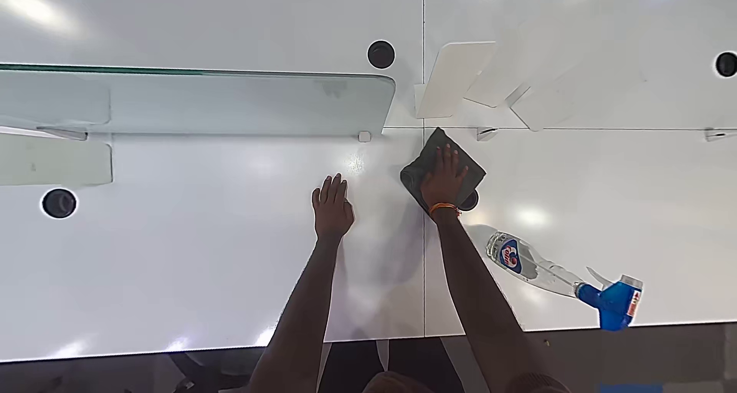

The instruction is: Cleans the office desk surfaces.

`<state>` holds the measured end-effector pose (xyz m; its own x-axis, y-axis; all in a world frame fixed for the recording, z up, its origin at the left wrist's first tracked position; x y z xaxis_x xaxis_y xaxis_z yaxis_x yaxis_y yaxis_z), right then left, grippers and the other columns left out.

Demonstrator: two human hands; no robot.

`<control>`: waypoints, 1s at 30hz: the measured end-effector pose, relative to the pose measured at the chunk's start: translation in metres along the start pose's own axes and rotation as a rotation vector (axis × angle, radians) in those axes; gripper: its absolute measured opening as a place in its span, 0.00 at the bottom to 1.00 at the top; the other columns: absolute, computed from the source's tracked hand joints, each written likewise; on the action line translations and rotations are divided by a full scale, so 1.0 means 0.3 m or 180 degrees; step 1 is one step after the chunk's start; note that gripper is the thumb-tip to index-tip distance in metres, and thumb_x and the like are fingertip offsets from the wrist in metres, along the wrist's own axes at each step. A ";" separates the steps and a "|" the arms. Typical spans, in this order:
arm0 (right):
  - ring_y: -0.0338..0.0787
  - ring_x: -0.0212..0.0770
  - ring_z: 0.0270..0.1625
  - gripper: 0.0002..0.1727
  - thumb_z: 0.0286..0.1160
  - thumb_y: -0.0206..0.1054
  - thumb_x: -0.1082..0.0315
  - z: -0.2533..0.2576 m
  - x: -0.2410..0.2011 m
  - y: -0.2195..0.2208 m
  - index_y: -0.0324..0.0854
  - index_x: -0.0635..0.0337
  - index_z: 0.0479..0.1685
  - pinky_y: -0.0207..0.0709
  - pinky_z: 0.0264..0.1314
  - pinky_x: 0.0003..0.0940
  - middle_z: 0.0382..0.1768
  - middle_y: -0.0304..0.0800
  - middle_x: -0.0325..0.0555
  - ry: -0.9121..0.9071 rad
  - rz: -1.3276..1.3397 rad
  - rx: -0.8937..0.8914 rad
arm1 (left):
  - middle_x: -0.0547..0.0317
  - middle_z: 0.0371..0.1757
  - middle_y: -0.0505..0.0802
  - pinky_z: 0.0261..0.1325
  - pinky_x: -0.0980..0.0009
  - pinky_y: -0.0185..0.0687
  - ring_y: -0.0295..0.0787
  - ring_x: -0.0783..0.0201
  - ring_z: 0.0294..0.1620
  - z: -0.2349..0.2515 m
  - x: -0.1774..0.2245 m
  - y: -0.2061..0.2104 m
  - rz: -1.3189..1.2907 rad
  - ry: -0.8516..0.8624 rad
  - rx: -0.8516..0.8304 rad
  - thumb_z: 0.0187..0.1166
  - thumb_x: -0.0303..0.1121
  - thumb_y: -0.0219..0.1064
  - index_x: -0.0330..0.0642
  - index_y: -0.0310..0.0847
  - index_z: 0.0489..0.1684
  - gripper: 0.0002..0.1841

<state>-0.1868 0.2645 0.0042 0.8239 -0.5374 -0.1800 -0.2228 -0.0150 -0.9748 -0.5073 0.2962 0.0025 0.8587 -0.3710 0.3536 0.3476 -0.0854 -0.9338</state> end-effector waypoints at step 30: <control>0.89 0.35 0.47 0.13 0.84 0.50 0.74 -0.354 -0.198 -0.134 0.76 0.73 0.53 0.86 0.52 0.33 0.41 0.88 0.53 0.0408 0.5234 -0.0833 | 0.61 0.86 0.76 0.86 0.38 0.52 0.61 0.50 0.91 0.006 0.008 -0.008 -0.0037 0.0015 0.0026 0.79 0.34 0.43 0.49 0.78 0.77 0.28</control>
<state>-0.2821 0.2074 0.0682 -0.4028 -0.1833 -0.8968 -0.8356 0.4736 0.2785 -0.5055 0.2970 0.0056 0.8529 -0.3743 0.3640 0.3605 -0.0822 -0.9291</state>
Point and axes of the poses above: each hand's wrist, its own z-axis towards the middle knuckle, its own y-axis out of the palm, x = y × z, the point moved 9 cm from there along z, towards the middle knuckle
